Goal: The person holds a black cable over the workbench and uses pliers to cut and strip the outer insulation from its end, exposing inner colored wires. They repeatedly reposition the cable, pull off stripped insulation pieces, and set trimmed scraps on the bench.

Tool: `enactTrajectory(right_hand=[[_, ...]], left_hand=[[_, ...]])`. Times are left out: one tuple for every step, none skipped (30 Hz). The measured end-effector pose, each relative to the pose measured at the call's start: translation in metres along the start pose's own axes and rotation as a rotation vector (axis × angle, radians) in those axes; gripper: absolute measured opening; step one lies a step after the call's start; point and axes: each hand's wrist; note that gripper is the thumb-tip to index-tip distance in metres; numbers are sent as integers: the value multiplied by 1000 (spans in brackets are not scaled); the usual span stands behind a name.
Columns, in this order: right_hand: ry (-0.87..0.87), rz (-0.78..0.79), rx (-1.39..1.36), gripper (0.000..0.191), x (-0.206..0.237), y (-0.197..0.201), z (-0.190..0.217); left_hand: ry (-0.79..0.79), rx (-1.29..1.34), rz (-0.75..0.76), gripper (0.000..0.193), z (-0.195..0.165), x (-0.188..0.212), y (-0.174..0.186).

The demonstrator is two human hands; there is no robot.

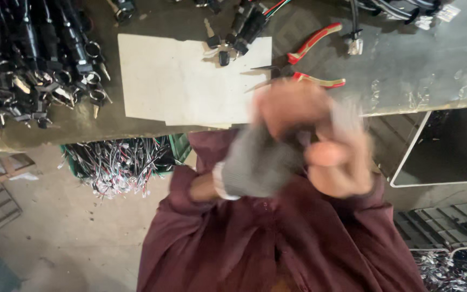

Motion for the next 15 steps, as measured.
enactTrajectory(right_hand=[[8,42,-61,49,-8,0,8],[18,82,-119,35,-14,5,13],[24,127,-176,22,-18,15,19],[21,173,-238,12,-15,27,23],[19,218,-300,13,-12,43,25],[26,258,-356,24,-4,59,23],[25,286,-384,29,6,73,17],[24,315,-411,34,15,87,11],[20,337,-414,32,21,97,0],[20,349,-413,30,23,103,-11],[167,109,-423,24,19,104,-27],[251,-83,-432,20,15,101,-40],[288,-287,-429,17,8,93,-54],[284,-453,-417,14,1,79,-69],[250,-549,-411,13,-5,65,-84]], left_hand=[[-32,213,17,10,-7,-3,-7],[-69,427,34,12,-11,-5,-15],[-103,644,47,16,-16,-6,-17],[-13,636,178,16,-18,-5,-18],[74,628,312,16,-19,-5,-15],[150,612,452,16,-18,-3,-11],[-5,521,344,16,-15,-4,-5],[-156,429,231,17,-9,-7,0],[-308,328,121,18,-3,-10,4],[-291,344,125,18,5,-9,11],[-267,370,130,18,14,-9,16],[-232,403,130,19,20,-8,17],[-111,771,176,26,26,-8,18],[8,1132,226,33,32,-10,17],[132,1484,275,41,38,-11,19]])
Point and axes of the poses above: each hand's wrist, its own x-axis away from the middle knuckle, its own y-axis out of the back of the hand, z = x × y, and after that the axes turned 1 degree about -y, right-handed
